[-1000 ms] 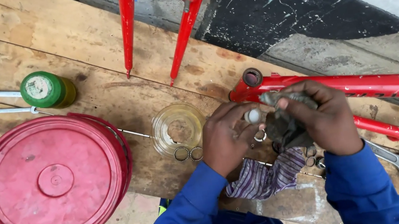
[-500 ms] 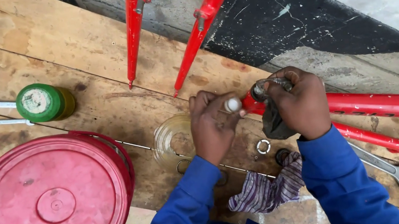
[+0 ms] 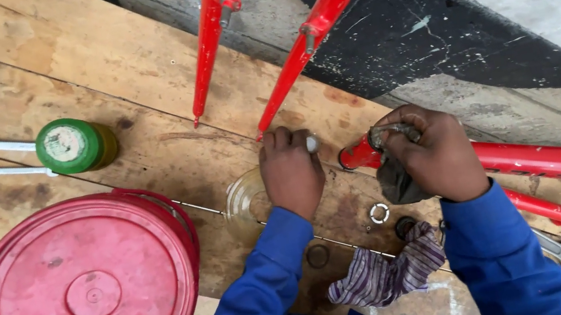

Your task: The person pours liquid from a white plastic container into a small cap and then uses a dark cloth to wipe the inside of the red bicycle frame's head tube. The person repeatedly wipes the interior surface of the tube with the cloth.

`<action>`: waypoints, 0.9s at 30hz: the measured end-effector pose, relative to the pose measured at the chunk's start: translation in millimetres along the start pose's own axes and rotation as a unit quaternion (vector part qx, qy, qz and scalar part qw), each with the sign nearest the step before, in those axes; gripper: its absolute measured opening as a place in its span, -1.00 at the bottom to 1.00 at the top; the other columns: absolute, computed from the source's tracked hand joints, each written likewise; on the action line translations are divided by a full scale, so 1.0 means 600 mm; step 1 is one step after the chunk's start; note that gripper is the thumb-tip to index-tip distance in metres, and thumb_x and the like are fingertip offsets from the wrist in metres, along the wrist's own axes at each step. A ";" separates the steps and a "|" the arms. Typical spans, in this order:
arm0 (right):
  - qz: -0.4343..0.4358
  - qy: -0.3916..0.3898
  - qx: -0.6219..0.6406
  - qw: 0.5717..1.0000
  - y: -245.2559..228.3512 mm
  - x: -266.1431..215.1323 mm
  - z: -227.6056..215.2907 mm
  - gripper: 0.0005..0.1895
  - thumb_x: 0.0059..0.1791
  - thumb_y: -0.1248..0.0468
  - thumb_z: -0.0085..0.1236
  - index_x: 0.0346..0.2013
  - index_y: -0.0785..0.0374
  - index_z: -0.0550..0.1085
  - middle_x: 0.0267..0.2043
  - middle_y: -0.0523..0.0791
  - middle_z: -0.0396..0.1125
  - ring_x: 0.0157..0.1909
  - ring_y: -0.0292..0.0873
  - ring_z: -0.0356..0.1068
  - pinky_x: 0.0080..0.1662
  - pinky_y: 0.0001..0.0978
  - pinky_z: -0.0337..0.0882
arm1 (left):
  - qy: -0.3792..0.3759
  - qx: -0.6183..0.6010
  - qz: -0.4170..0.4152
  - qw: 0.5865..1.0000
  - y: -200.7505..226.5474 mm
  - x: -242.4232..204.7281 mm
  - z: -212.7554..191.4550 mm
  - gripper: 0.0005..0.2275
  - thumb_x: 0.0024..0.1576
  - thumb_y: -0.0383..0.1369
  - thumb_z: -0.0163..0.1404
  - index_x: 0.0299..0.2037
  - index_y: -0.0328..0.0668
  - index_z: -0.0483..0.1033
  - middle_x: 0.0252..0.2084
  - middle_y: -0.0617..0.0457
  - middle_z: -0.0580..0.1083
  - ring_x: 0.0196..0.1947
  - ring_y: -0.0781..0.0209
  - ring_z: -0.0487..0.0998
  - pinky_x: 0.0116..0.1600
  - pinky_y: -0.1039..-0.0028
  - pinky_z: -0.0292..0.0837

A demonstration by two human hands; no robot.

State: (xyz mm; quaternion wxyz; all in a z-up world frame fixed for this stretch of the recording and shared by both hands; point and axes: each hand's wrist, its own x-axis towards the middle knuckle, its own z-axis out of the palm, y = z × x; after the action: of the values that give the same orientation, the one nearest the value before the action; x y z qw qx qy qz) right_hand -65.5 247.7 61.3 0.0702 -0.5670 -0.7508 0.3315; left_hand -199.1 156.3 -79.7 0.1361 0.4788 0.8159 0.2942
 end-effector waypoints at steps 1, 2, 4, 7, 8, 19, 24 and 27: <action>0.008 0.002 -0.012 1.000 0.015 0.005 -0.002 -0.75 -0.06 0.31 0.03 -0.17 0.14 0.61 -0.48 0.15 0.42 -0.35 0.12 0.44 -0.29 -0.07 0.41 | -0.001 0.013 -0.001 1.000 0.003 -0.001 0.004 -0.66 -0.13 -0.30 0.17 -0.12 -0.11 0.56 -0.18 0.00 0.41 -0.03 0.01 0.37 0.01 0.26 0.35; 0.016 0.004 -0.024 1.000 0.030 0.010 -0.005 -0.75 -0.07 0.27 0.04 -0.17 0.10 0.61 -0.46 0.11 0.43 -0.32 0.08 0.45 -0.27 -0.08 0.41 | -0.003 0.025 -0.001 1.000 0.006 -0.001 0.008 -0.66 -0.13 -0.29 0.17 -0.11 -0.10 0.56 -0.18 0.01 0.41 -0.04 0.03 0.37 0.01 0.27 0.34; 0.012 -0.001 -0.021 1.000 -0.004 -0.002 -0.008 -0.75 -0.05 0.26 0.06 -0.14 0.10 0.61 -0.44 0.14 0.44 -0.31 0.16 0.45 -0.26 -0.03 0.42 | -0.003 0.033 -0.009 0.999 0.011 -0.007 0.005 -0.64 -0.13 -0.27 0.18 -0.10 -0.10 0.54 -0.18 0.01 0.40 -0.04 0.03 0.38 0.01 0.26 0.34; 0.015 0.002 -0.039 0.999 -0.015 0.002 0.001 -0.76 -0.12 0.22 0.18 -0.18 0.06 0.62 -0.41 0.11 0.45 -0.29 0.19 0.46 -0.24 -0.02 0.42 | -0.003 0.044 -0.018 0.999 0.012 -0.009 0.001 -0.60 -0.14 -0.26 0.20 -0.07 -0.11 0.52 -0.18 0.00 0.38 -0.05 0.02 0.38 -0.01 0.25 0.33; 0.023 0.011 -0.063 0.998 -0.010 0.004 0.003 -0.76 -0.20 0.19 0.28 -0.23 0.02 0.63 -0.41 0.06 0.46 -0.27 0.14 0.48 -0.23 -0.07 0.42 | -0.003 0.044 -0.020 0.999 0.015 -0.011 0.002 -0.59 -0.15 -0.26 0.20 -0.06 -0.12 0.51 -0.17 -0.01 0.37 -0.06 0.00 0.38 -0.02 0.24 0.34; -0.156 -0.018 -0.156 0.975 -0.017 0.022 -0.059 -0.80 -0.21 0.31 0.25 -0.30 0.04 0.61 -0.32 -0.04 0.45 -0.23 0.15 0.45 -0.20 0.00 0.46 | 0.006 -0.256 0.050 0.965 0.109 -0.019 -0.054 -0.39 -0.25 -0.36 0.30 0.07 -0.33 0.42 -0.11 -0.16 0.36 -0.08 -0.20 0.40 0.03 0.11 0.31; -0.316 -0.107 -0.298 0.894 -0.029 0.050 -0.065 -0.90 -0.22 0.30 0.17 -0.43 0.05 0.56 -0.36 -0.15 0.43 -0.19 0.01 0.46 -0.23 -0.08 0.50 | -0.071 -0.509 0.042 0.857 0.108 0.002 0.034 -0.44 -0.26 -0.41 0.28 0.04 -0.18 0.45 -0.13 -0.12 0.49 0.00 -0.20 0.51 0.13 0.16 0.38; -0.355 -0.143 -0.422 0.822 -0.054 0.048 -0.078 -0.92 -0.18 0.28 0.13 -0.43 0.03 0.53 -0.30 -0.25 0.41 -0.11 -0.07 0.42 -0.19 -0.13 0.53 | -0.156 -0.514 0.036 0.842 0.101 0.016 0.045 -0.48 -0.27 -0.46 0.22 -0.01 -0.11 0.46 -0.15 -0.10 0.51 0.00 -0.19 0.54 0.14 0.11 0.41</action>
State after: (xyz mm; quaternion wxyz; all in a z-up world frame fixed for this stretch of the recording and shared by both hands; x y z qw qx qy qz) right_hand -79.1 288.8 108.2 -0.1712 -0.1817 -0.9683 0.0115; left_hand -147.9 196.5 -63.2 0.4780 0.4083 0.4978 0.5975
